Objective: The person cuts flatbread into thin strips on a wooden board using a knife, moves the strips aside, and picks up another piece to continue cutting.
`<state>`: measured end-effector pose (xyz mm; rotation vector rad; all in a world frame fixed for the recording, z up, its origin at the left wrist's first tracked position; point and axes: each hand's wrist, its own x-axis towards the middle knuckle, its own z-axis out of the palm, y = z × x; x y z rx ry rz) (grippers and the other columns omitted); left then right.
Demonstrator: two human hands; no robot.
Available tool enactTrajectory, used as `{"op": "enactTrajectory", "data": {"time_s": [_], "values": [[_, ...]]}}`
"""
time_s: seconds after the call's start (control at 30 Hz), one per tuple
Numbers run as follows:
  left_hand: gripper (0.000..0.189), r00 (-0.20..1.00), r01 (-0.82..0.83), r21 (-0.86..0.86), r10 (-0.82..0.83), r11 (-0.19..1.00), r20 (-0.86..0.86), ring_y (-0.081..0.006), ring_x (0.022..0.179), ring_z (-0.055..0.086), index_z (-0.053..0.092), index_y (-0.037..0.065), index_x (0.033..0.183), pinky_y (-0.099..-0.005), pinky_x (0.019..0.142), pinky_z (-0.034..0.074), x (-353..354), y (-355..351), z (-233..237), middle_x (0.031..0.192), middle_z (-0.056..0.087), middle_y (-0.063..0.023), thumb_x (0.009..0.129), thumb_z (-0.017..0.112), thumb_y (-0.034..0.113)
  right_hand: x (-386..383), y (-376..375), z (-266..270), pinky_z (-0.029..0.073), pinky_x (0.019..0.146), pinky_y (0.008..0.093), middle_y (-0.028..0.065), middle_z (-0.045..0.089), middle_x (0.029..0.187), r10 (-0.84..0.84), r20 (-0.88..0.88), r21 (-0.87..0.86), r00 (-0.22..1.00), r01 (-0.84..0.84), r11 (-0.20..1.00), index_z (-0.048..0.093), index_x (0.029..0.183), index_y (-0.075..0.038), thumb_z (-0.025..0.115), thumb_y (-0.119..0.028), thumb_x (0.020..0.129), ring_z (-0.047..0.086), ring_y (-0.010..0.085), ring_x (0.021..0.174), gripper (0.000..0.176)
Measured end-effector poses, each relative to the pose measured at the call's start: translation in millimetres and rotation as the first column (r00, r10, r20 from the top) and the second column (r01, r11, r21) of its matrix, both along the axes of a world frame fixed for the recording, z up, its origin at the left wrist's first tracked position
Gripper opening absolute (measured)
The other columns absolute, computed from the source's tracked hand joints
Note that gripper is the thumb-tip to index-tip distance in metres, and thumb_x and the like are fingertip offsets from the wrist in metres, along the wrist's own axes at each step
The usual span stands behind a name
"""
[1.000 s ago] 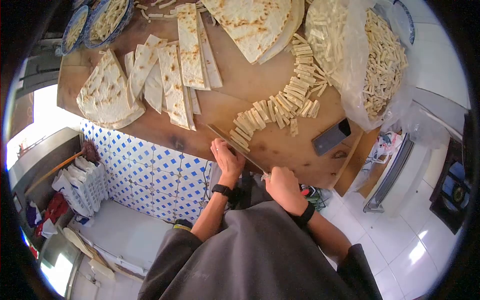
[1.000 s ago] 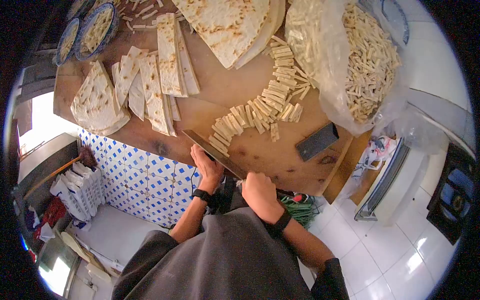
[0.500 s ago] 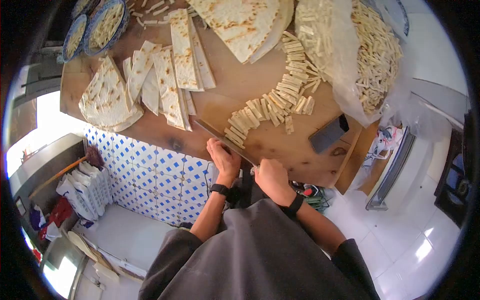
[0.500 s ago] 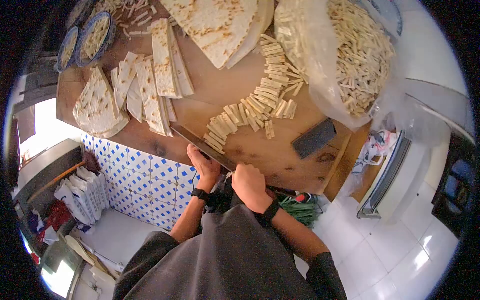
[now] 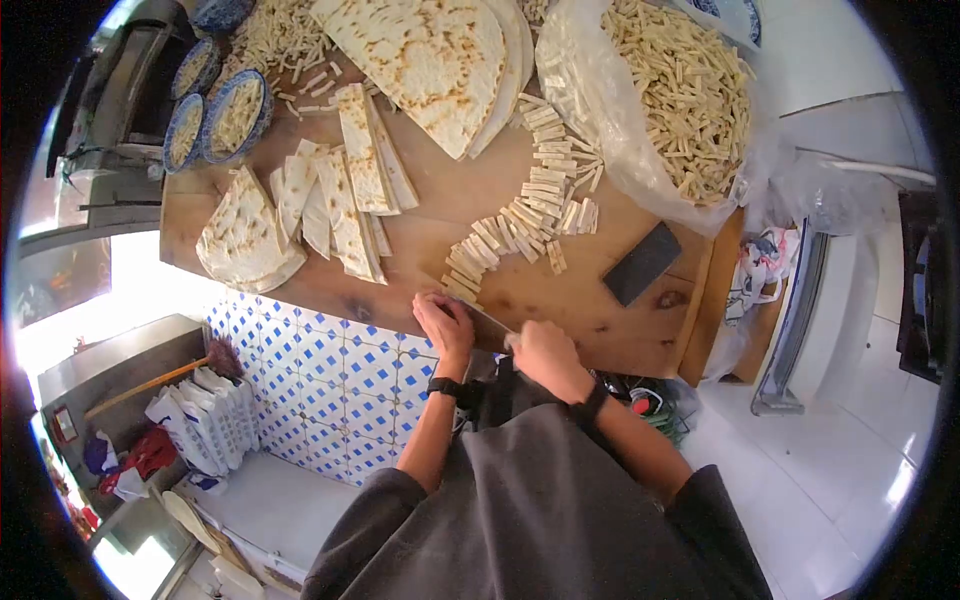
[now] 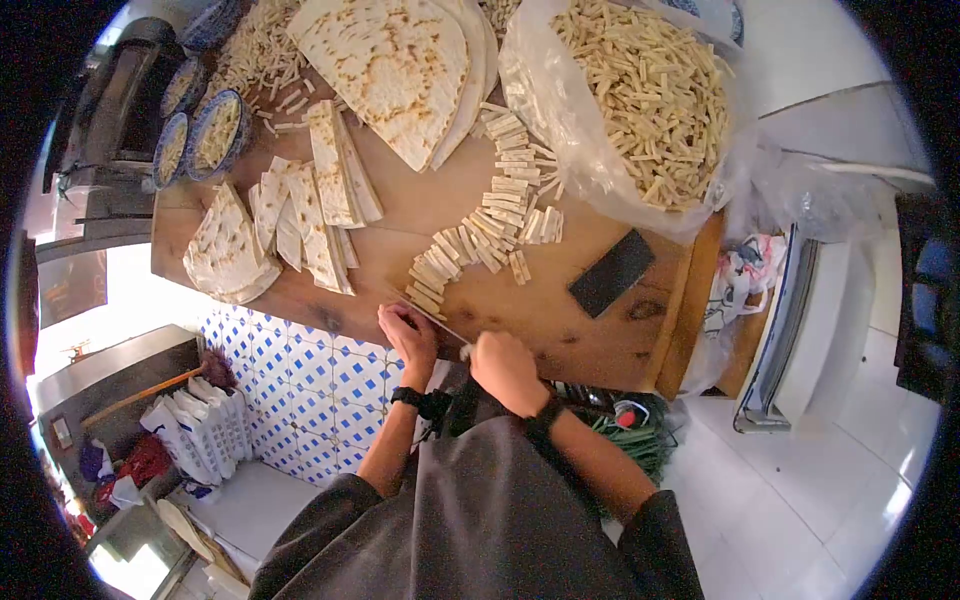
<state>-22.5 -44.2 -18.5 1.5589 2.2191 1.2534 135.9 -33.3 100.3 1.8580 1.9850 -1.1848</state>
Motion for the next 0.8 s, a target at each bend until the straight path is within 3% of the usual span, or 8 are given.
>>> {"op": "enactTrajectory", "data": {"time_s": [0.13, 0.27, 0.37, 0.47, 0.5, 0.6, 0.67, 0.8], "values": [[0.013, 0.999, 0.025, -0.042, -0.024, 0.999, 0.042, -0.0354, 0.083, 0.047, 0.043, 0.001, 0.085, -0.0443, 0.075, 0.037, -0.4, -2.4, 3.9, 0.087, 0.049, -0.0172, 0.079, 0.053, -0.005, -25.7, 15.5, -20.4, 0.055, 0.069, 0.0486, 0.0236, 0.066, 0.08, 0.031, -0.054, 0.1, 0.998, -0.026, 0.995, 0.067, 0.082, 0.001, 0.061, -0.026, 0.086, 0.067, 0.04, 0.077, 0.028], [0.012, 1.0, 0.004, -0.152, -0.005, 0.988, -0.009, -0.0382, 0.088, 0.048, 0.046, -0.003, 0.095, -0.0476, 0.079, 0.038, 2.2, -2.7, 7.4, 0.091, 0.05, -0.0206, 0.085, 0.052, 0.0, 7.4, 16.0, -26.7, 0.052, 0.061, 0.0491, 0.023, 0.065, 0.076, -0.015, -0.045, 0.224, 0.999, 0.025, 0.974, 0.064, 0.075, 0.0, 0.065, -0.029, 0.083, 0.065, 0.0397, 0.069, 0.03], [0.021, 1.0, 0.026, -0.064, -0.026, 0.998, 0.0, -0.0412, 0.095, 0.048, 0.046, -0.006, 0.107, -0.0485, 0.085, 0.038, 17.3, -1.1, 21.1, 0.101, 0.05, -0.0253, 0.087, 0.05, 0.0, 41.3, 7.4, -38.2, 0.048, 0.055, 0.0504, 0.0224, 0.06, 0.062, -0.171, -0.153, 0.418, 0.973, 0.221, 0.881, 0.057, 0.06, -0.001, 0.064, -0.034, 0.086, 0.06, 0.044, 0.06, 0.043], [0.076, 0.968, 0.23, -0.207, -0.245, 0.951, -0.05, -0.0511, 0.13, 0.026, 0.022, -0.006, 0.143, -0.0547, 0.106, 0.027, 34.3, -2.4, 35.5, 0.143, 0.021, -0.0371, 0.085, 0.064, 0.02, 64.2, 1.3, 6.8, 0.046, 0.053, 0.051, 0.0246, 0.057, 0.06, -0.181, -0.147, 0.394, 0.972, 0.225, 0.891, 0.057, 0.061, 0.001, 0.064, -0.036, 0.087, 0.058, 0.0455, 0.058, 0.046], [0.101, 0.952, 0.29, -0.279, -0.305, 0.915, -0.01, -0.0522, 0.138, 0.01, 0.01, -0.003, 0.149, -0.056, 0.112, 0.019, 36.9, -1.5, 26.2, 0.149, 0.003, -0.0377, 0.078, 0.073, 0.032, 72.5, -3.4, 14.0, 0.045, 0.052, 0.0516, 0.0267, 0.055, 0.059, -0.219, -0.205, 0.353, 0.954, 0.281, 0.892, 0.056, 0.061, 0.003, 0.064, -0.038, 0.087, 0.057, 0.0467, 0.057, 0.049], [0.113, 0.924, 0.368, -0.306, -0.381, 0.878, 0.017, -0.0513, 0.139, 0.007, 0.007, 0.005, 0.151, -0.0566, 0.112, 0.018, 63.9, 16.6, 35.2, 0.15, 0.0, -0.0363, 0.072, 0.078, 0.041, 95.1, -27.8, 24.1, 0.045, 0.052, 0.0516, 0.0274, 0.055, 0.058, -0.322, -0.183, 0.359, 0.929, 0.368, 0.858, 0.057, 0.059, 0.003, 0.064, -0.039, 0.087, 0.057, 0.0467, 0.057, 0.051], [0.122, 0.912, 0.396, -0.237, -0.41, 0.887, -0.011, -0.056, 0.138, 0.004, 0.01, 0.007, 0.151, -0.0584, 0.112, 0.016, 85.0, 30.5, 32.7, 0.148, -0.003, -0.0395, 0.063, 0.082, 0.05, 106.2, -46.2, 29.8, 0.044, 0.051, 0.0515, 0.0276, 0.055, 0.057, -0.364, -0.117, 0.467, 0.924, 0.374, 0.801, 0.057, 0.057, 0.003, 0.064, -0.039, 0.087, 0.057, 0.0471, 0.057, 0.052], [0.126, 0.95, 0.271, -0.261, -0.301, 0.927, -0.081, -0.0585, 0.136, -0.002, 0.012, 0.007, 0.151, -0.0631, 0.11, 0.013, 116.5, 57.8, 38.0, 0.145, -0.009, -0.0437, 0.058, 0.082, 0.057, 128.6, -60.5, 61.0, 0.042, 0.05, 0.0495, 0.0292, 0.054, 0.058, -0.454, -0.142, 0.326, 0.88, 0.475, 0.818, 0.058, 0.061, 0.007, 0.065, -0.034, 0.087, 0.057, 0.0471, 0.058, 0.049]]}}
